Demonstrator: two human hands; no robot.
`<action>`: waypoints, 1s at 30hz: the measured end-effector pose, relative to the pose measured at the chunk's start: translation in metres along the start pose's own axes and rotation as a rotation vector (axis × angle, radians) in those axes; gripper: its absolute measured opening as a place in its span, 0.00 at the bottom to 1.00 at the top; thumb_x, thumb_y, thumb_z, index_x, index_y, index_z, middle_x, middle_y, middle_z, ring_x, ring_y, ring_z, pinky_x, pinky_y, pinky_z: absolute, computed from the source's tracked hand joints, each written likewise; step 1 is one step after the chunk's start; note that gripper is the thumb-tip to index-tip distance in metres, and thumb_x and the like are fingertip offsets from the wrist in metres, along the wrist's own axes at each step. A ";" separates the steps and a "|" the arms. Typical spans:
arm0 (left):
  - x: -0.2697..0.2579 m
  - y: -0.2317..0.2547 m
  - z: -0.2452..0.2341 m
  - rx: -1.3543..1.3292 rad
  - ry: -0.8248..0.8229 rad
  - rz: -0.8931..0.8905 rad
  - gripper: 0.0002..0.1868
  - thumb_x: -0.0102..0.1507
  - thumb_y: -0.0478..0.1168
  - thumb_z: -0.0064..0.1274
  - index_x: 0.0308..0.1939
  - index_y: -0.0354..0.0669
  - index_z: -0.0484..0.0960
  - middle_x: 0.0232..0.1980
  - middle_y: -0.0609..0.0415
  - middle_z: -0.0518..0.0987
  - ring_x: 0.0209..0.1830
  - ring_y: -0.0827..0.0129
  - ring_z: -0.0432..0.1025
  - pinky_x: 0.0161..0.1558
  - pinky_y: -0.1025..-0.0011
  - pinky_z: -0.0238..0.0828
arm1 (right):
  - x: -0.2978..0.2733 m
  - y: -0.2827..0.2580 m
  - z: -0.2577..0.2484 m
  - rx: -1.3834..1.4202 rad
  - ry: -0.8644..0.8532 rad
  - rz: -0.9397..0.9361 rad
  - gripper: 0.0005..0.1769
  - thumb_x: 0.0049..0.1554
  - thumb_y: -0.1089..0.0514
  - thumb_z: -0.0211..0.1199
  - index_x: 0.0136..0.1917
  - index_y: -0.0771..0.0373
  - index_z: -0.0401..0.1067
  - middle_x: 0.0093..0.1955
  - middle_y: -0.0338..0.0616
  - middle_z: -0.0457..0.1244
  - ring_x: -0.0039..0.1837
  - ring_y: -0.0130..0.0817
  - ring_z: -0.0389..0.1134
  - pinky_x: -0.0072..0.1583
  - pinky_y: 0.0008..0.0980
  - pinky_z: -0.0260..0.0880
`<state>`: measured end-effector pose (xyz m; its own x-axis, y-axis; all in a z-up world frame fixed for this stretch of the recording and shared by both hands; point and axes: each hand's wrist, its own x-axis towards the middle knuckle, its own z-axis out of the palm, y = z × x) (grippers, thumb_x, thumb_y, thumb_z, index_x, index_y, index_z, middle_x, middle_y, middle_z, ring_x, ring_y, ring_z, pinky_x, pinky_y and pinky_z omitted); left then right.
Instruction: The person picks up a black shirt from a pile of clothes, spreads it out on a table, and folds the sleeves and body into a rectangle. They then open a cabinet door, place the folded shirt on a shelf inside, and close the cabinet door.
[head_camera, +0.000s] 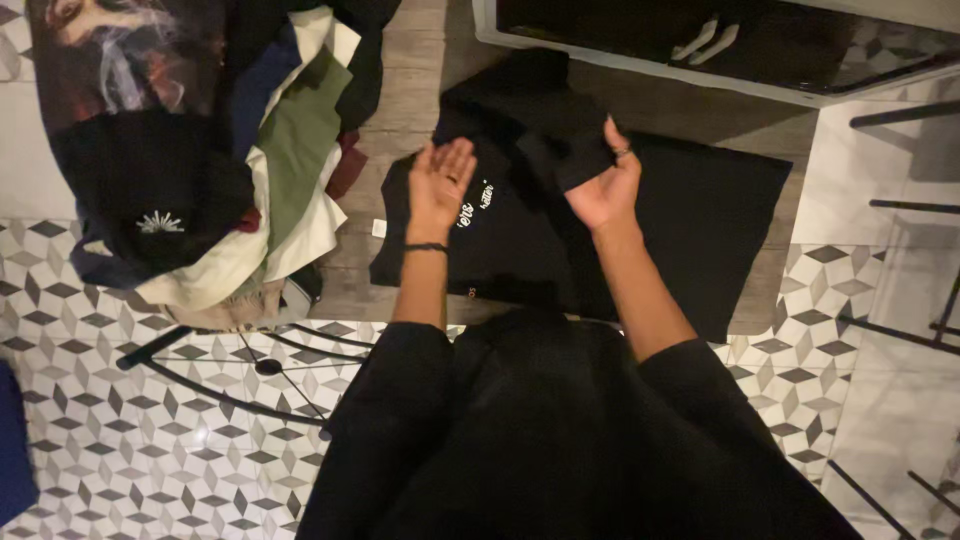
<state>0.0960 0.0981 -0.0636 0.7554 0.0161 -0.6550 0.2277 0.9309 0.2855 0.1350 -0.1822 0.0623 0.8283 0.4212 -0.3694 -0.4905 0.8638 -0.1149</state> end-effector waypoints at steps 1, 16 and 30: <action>0.012 0.012 -0.002 -0.047 -0.069 0.043 0.21 0.71 0.50 0.53 0.54 0.36 0.69 0.68 0.38 0.74 0.71 0.48 0.70 0.70 0.50 0.70 | -0.002 0.001 0.006 0.065 -0.013 -0.021 0.24 0.63 0.50 0.61 0.67 0.65 0.71 0.71 0.47 0.65 0.74 0.46 0.64 0.81 0.47 0.56; -0.012 0.003 0.071 0.570 0.025 -0.226 0.42 0.65 0.71 0.38 0.69 0.42 0.70 0.66 0.45 0.75 0.64 0.55 0.71 0.57 0.55 0.72 | -0.002 0.035 0.014 0.077 0.085 -0.043 0.24 0.63 0.49 0.62 0.66 0.65 0.72 0.69 0.47 0.66 0.71 0.45 0.67 0.76 0.46 0.63; -0.039 0.013 0.125 0.276 -0.488 0.149 0.32 0.69 0.25 0.47 0.78 0.44 0.63 0.82 0.50 0.57 0.83 0.64 0.51 0.81 0.63 0.51 | -0.052 0.038 -0.066 -0.497 0.451 0.158 0.24 0.64 0.43 0.56 0.67 0.56 0.66 0.54 0.39 0.67 0.50 0.32 0.73 0.52 0.39 0.77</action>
<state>0.1465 0.0638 0.0529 0.9725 -0.0912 -0.2142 0.1995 0.8010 0.5645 0.0553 -0.1900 0.0164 0.5961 0.2823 -0.7516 -0.7509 0.5273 -0.3975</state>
